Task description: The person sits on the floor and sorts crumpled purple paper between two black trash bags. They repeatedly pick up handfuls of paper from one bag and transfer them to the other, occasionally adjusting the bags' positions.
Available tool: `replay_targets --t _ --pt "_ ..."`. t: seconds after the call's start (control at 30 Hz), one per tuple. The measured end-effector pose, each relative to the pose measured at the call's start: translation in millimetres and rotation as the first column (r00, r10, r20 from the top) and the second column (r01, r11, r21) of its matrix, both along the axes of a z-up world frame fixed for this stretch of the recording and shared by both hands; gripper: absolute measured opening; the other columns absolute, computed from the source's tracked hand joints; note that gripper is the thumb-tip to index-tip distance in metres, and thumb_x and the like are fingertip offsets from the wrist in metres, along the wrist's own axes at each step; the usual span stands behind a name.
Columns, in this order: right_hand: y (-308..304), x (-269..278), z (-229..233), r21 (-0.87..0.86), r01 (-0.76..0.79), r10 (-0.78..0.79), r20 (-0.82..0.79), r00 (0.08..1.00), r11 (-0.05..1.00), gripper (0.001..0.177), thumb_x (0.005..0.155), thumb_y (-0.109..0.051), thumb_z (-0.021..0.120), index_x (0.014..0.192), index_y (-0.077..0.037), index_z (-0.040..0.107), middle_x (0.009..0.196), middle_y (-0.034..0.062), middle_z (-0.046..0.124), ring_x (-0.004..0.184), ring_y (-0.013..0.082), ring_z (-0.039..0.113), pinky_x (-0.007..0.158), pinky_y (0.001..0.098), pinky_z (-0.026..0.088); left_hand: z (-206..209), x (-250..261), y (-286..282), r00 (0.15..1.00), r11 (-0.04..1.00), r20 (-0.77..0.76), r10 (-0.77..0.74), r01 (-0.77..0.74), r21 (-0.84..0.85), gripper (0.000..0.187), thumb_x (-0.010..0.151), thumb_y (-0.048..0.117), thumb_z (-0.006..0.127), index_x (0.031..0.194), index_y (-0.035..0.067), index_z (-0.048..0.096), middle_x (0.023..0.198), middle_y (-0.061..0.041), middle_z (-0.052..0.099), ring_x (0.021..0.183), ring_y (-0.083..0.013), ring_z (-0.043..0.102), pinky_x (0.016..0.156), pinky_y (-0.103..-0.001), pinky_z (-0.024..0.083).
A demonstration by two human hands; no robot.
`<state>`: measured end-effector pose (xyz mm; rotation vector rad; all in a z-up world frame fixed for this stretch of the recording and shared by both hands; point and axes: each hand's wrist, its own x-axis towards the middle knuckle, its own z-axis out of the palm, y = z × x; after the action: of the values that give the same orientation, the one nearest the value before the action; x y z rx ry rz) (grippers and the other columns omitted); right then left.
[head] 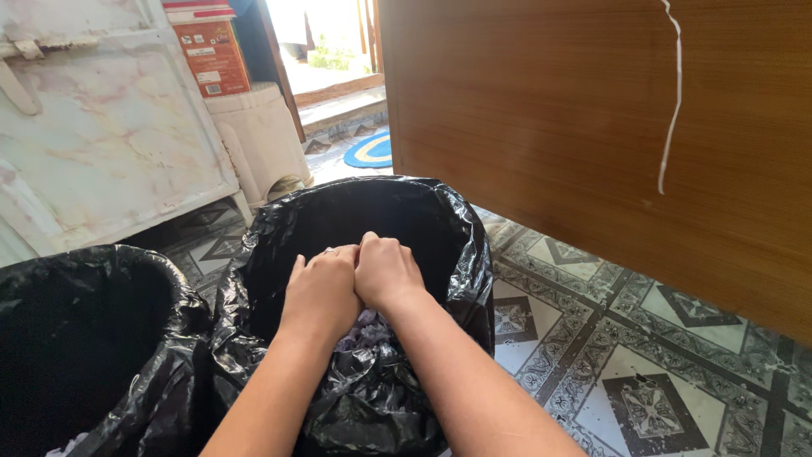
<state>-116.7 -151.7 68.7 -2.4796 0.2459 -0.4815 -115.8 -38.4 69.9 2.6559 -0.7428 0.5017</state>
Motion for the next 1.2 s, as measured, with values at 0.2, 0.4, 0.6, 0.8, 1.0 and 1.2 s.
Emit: replay_targets --t 0.2,0.4,0.6,0.8,1.0,1.2 --pt "-1 -3 7 -0.055 -0.012 0.016 0.085 0.996 0.998 0.015 0.086 -0.014 0.063 0.096 -0.004 0.067 0.095 0.0228 0.074 0.099 0.0404 0.072 0.084 0.0487 0.058 2 2 -1 1.0 1.0 -0.029 0.002 -0.003 -0.018 0.035 0.085 0.011 0.058 0.119 0.008 0.065 0.118 -0.014 0.072 0.117 -0.0315 0.065 0.112 -0.056 0.037" --pt "0 2 7 -0.077 -0.047 0.057 0.138 0.989 0.996 0.017 0.095 -0.018 0.06 0.104 -0.003 0.061 0.089 0.0258 0.073 0.09 0.0432 0.072 0.081 0.051 0.057 4 4 0 0.998 0.999 -0.058 0.02 -0.023 -0.047 0.033 0.088 0.009 0.056 0.12 0.009 0.065 0.111 -0.017 0.073 0.112 -0.0339 0.067 0.112 -0.053 0.04" --pt "-11 -12 23 -0.246 -0.109 0.125 0.052 0.991 0.963 0.02 0.095 -0.021 0.064 0.107 -0.006 0.059 0.108 0.0187 0.073 0.102 0.0393 0.071 0.087 0.0498 0.056 7 2 11 0.998 1.0 -0.068 -0.013 0.015 0.024 0.042 0.089 0.022 0.064 0.131 0.019 0.063 0.114 -0.016 0.073 0.111 -0.0324 0.067 0.105 -0.046 0.046" --pt "-22 -38 36 -0.442 -0.224 0.131 -0.232 0.964 0.868 0.041 0.085 -0.032 0.075 0.123 -0.021 0.064 0.142 0.0006 0.053 0.135 0.0244 0.048 0.107 0.0412 0.046 22 -22 45 0.992 0.999 -0.121 -0.02 0.025 0.034 0.036 0.089 0.026 0.064 0.123 0.027 0.075 0.121 -0.01 0.071 0.113 -0.0301 0.067 0.103 -0.042 0.049" --pt "-20 -54 19 -0.425 -0.195 0.185 -0.065 0.981 0.884 0.048 0.085 -0.051 0.071 0.12 -0.019 0.068 0.137 0.0019 0.058 0.136 0.0228 0.044 0.11 0.0446 0.035 21 -43 72 0.985 0.994 -0.14 -0.103 0.108 0.029 0.039 0.092 0.047 0.054 0.108 0.023 0.081 0.122 0.0 0.073 0.111 -0.0261 0.068 0.117 -0.052 0.031" --pt "-14 -66 23 -0.179 -0.127 0.159 0.174 0.972 0.976 0.036 0.096 -0.045 0.062 0.097 -0.014 0.078 0.104 0.0068 0.075 0.109 0.0266 0.066 0.101 0.0447 0.046 2 -53 84 0.997 0.989 0.041 -0.068 0.062 0.135 0.073 0.098 0.059 0.037 0.068 0.009 0.082 0.089 -0.006 0.08 0.115 -0.0221 0.068 0.121 -0.052 0.023"
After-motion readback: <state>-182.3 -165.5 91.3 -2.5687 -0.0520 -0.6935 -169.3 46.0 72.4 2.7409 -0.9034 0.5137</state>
